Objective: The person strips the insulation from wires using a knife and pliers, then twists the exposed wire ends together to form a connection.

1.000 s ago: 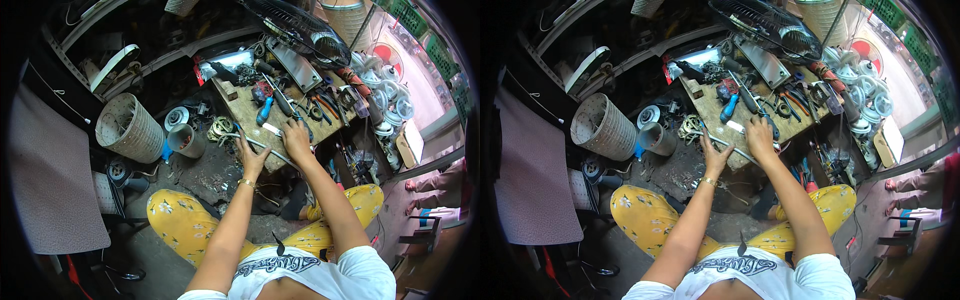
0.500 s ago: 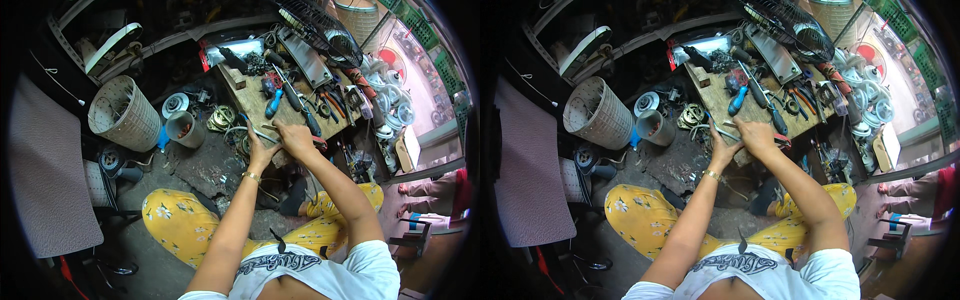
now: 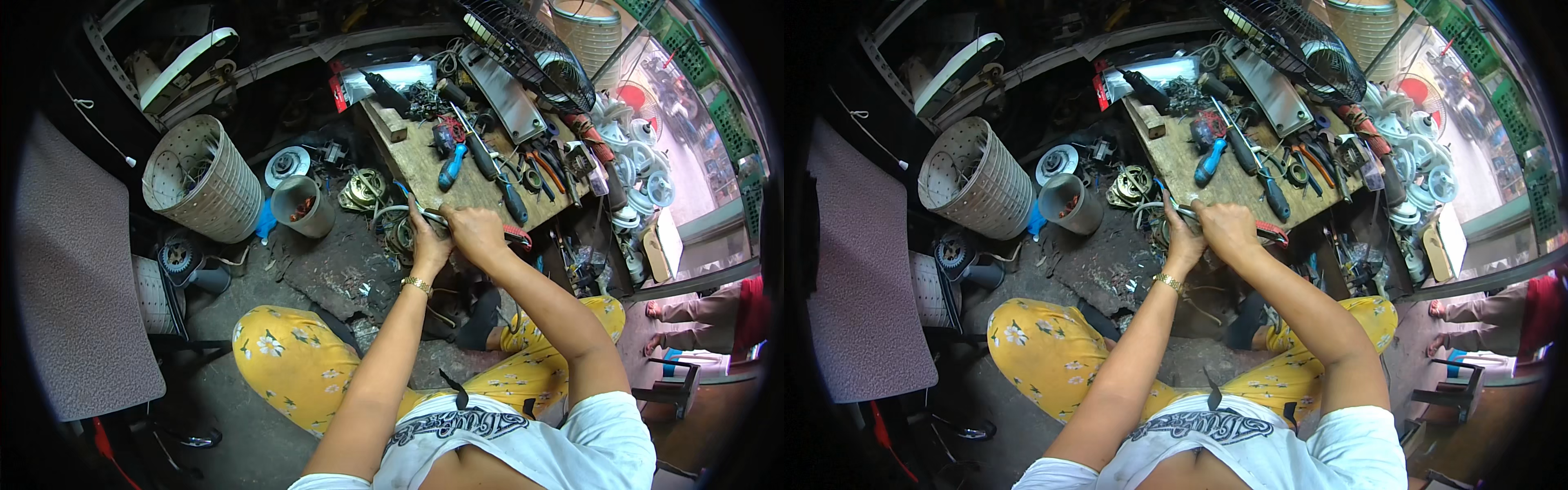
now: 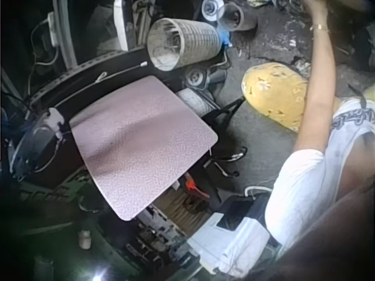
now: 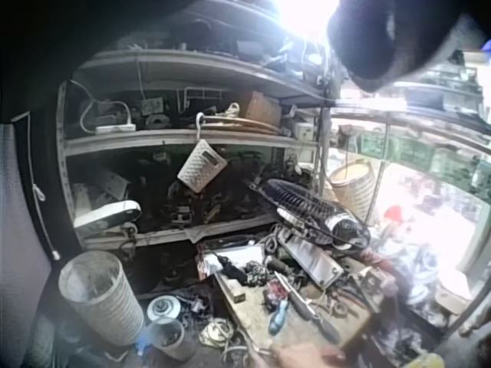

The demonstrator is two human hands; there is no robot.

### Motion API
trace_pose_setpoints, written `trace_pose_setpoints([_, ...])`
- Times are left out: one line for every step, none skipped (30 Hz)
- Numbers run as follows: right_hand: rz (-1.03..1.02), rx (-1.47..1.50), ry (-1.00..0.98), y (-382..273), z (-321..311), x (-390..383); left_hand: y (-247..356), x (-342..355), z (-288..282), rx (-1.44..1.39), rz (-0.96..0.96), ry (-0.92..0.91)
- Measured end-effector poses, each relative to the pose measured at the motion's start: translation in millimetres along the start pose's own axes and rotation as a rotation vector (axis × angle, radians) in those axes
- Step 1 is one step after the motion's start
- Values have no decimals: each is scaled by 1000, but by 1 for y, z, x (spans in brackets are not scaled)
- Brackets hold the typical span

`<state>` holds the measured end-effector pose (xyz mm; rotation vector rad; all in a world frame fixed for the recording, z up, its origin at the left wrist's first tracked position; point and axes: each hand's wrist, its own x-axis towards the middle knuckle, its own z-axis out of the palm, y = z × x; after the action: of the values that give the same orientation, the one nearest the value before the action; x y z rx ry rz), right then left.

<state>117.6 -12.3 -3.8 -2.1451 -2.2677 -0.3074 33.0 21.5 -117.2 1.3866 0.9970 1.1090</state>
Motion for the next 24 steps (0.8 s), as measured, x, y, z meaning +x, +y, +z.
trace_pose_setpoints([2, -1, 3, -4, -2, 1, -2, 0, -2, -7, 5, 6])
trace_pose_setpoints([-7, -1, 6, -2, 0, 0, 0, 0, -1, 7, 5, 0])
trace_pose_setpoints([-16, -1, 10, -1, 2, -2, 1, -1, -1, 20, 5, -6])
trace_pose_setpoints([-25, -1, 13, 1, 4, -4, 2, -1, 0, 33, 5, -11])
trace_pose_setpoints([-38, 0, 18, 1, 4, -4, 3, -1, -1, 31, 1, -14])
trace_pose_setpoints([-50, 0, 23, 2, 5, -4, 5, -1, -1, 28, -3, -17])
trace_pose_setpoints([-62, 0, 28, 3, 5, -5, 6, -1, 0, 26, -6, -20])
trace_pose_setpoints([-64, 4, 30, 2, 4, -5, 5, -1, -1, 27, -8, -20])
trace_pose_setpoints([-67, 7, 32, 1, 3, -6, 3, -1, -2, 28, -9, -20])
trace_pose_setpoints([-69, 11, 33, 1, 2, -6, 2, 0, -3, 29, -11, -20])
trace_pose_setpoints([-65, 12, 37, 1, 3, -8, 2, -1, -3, 26, -7, -19])
trace_pose_setpoints([-62, 13, 42, 1, 4, -9, 2, 0, -2, 24, -4, -18])
trace_pose_setpoints([-59, 14, 46, 2, 5, -10, 1, 0, -2, 22, 0, -17])
trace_pose_setpoints([-66, 19, 46, 3, 6, -11, 0, 0, -2, 18, -2, -17])
trace_pose_setpoints([-74, 24, 46, 4, 6, -11, 0, 1, -3, 14, -4, -16])
trace_pose_setpoints([-82, 29, 47, 4, 6, -11, -1, 1, -4, 10, -5, -15])
trace_pose_setpoints([-78, 37, 39, 6, 7, -13, 1, 0, -3, 41, 4, -17])
trace_pose_setpoints([-74, 45, 31, 8, 7, -15, 3, 0, -2, 72, 12, -18])
trace_pose_setpoints([-70, 52, 23, 10, 7, -16, 5, -1, -2, 103, 21, -20])
trace_pose_setpoints([-68, 54, 24, 10, 7, -17, 6, -1, -2, 113, 27, -17])
trace_pose_setpoints([-65, 56, 24, 11, 7, -17, 6, -2, -2, 123, 32, -14])
trace_pose_setpoints([-62, 58, 24, 12, 7, -17, 7, -2, -2, 132, 37, -12])
trace_pose_setpoints([-62, 60, 15, 12, 7, -17, 7, -1, -3, 124, 31, -15])
trace_pose_setpoints([-62, 62, 6, 13, 7, -17, 6, 0, -3, 115, 25, -19])
